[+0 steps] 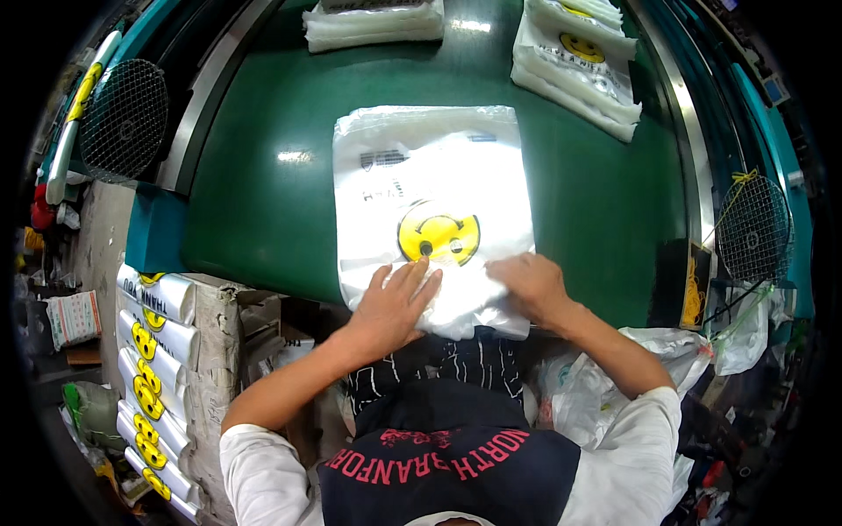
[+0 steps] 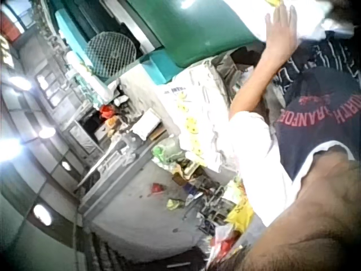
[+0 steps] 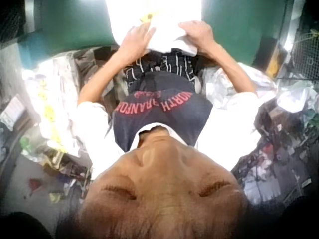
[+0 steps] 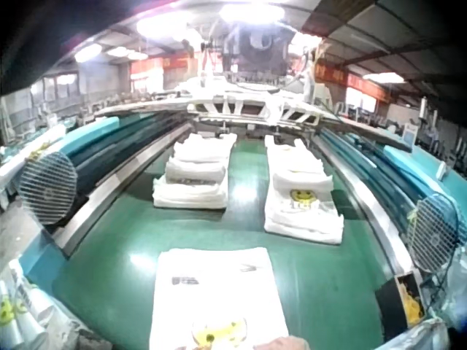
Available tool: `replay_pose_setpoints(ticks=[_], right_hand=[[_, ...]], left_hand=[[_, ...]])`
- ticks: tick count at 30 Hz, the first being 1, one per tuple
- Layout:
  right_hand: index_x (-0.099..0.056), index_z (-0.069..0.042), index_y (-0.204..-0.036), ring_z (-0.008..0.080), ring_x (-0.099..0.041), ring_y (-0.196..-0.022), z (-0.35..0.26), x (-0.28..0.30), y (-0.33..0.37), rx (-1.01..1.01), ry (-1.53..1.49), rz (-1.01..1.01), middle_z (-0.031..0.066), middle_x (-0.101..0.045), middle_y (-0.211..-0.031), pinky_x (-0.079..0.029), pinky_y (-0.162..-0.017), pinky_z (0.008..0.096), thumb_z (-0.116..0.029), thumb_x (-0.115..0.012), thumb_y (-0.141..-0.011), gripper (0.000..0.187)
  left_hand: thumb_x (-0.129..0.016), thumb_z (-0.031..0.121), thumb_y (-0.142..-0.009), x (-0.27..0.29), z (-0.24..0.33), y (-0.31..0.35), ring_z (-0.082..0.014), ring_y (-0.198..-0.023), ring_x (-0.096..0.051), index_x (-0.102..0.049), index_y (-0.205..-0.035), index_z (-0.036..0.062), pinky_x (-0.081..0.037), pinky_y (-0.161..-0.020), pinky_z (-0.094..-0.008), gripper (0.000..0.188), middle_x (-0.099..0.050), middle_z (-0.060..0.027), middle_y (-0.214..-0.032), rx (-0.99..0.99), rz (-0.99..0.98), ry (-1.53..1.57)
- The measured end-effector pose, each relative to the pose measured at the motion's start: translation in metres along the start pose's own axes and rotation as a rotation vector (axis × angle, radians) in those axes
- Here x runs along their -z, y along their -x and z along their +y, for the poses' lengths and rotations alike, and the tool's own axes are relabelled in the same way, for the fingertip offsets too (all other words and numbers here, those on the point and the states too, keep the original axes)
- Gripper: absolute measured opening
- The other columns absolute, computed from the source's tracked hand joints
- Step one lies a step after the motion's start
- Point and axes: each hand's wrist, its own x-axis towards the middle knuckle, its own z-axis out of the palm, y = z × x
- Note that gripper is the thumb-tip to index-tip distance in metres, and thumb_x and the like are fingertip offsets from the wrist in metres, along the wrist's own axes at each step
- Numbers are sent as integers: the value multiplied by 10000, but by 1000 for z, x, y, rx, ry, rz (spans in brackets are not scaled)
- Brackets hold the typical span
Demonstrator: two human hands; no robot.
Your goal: The person picks up plastic bags from a conveyor belt, folds them into neat bundles, and stacks the folded bags on a table.
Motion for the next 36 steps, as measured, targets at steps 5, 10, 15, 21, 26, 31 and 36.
replay_pose_setpoints(ticks=[5,10,15,21,26,31,36], right_hand=[[-603,0,-871,361,-581,-610,32,8,-48,-447,-219,-187,204,-570,-632,-437,-598,451,-409,-510,-925,423],[-639,33,-821,352,-609,-703,36,10,-59,-572,-373,-349,253,-596,-727,-455,-644,428,-461,-468,-932,534],[-645,17,-911,179,-619,-596,68,50,-30,-895,-658,-423,100,-632,-711,-501,-487,309,-331,-566,-905,357],[-632,47,-931,104,-580,-603,62,52,-63,-801,-955,141,28,-617,-754,-475,-489,205,-178,-693,-807,265],[-630,-47,-1010,248,-640,-898,57,21,-20,-280,-216,160,118,-662,-994,-509,-795,320,0,-620,-726,288],[-567,-34,-1135,293,-462,-1245,24,11,2,-49,17,102,128,-531,-1295,-364,-1032,436,-259,-696,-794,428],[-471,-68,-1295,363,-372,-1302,-12,7,9,-50,169,-9,196,-388,-1401,-264,-1055,569,-417,-723,-735,707]], left_hand=[[-616,298,-859,45,-45,-31,-332,-1024,-575,-548,-1198,23,-476,-837,-365,442,-566,-213,-1130,516,221,483],[-750,234,-655,12,3,-43,-307,-1035,-522,-521,-1231,65,-456,-789,-414,642,-515,-151,-1184,-73,355,-62],[-779,179,-575,9,-5,-55,-328,-1105,-503,-519,-1217,59,-469,-795,-413,702,-519,-166,-1202,-151,211,57],[-676,413,-776,-5,16,-32,-377,-1389,-194,-377,-1383,79,-215,-1105,-510,754,-264,-188,-1483,-223,131,140],[-472,637,-829,-16,-14,-34,-363,-1245,-403,-388,-1398,180,-335,-1006,-477,735,-390,-171,-1392,18,292,-137],[-571,538,-819,-6,-7,-30,-369,-1159,-486,-519,-1284,125,-371,-979,-472,624,-521,-183,-1263,141,73,132],[-663,577,-707,19,6,-32,-338,-1349,-265,-385,-1391,180,-187,-1068,-604,838,-286,-201,-1445,-28,433,-218]])
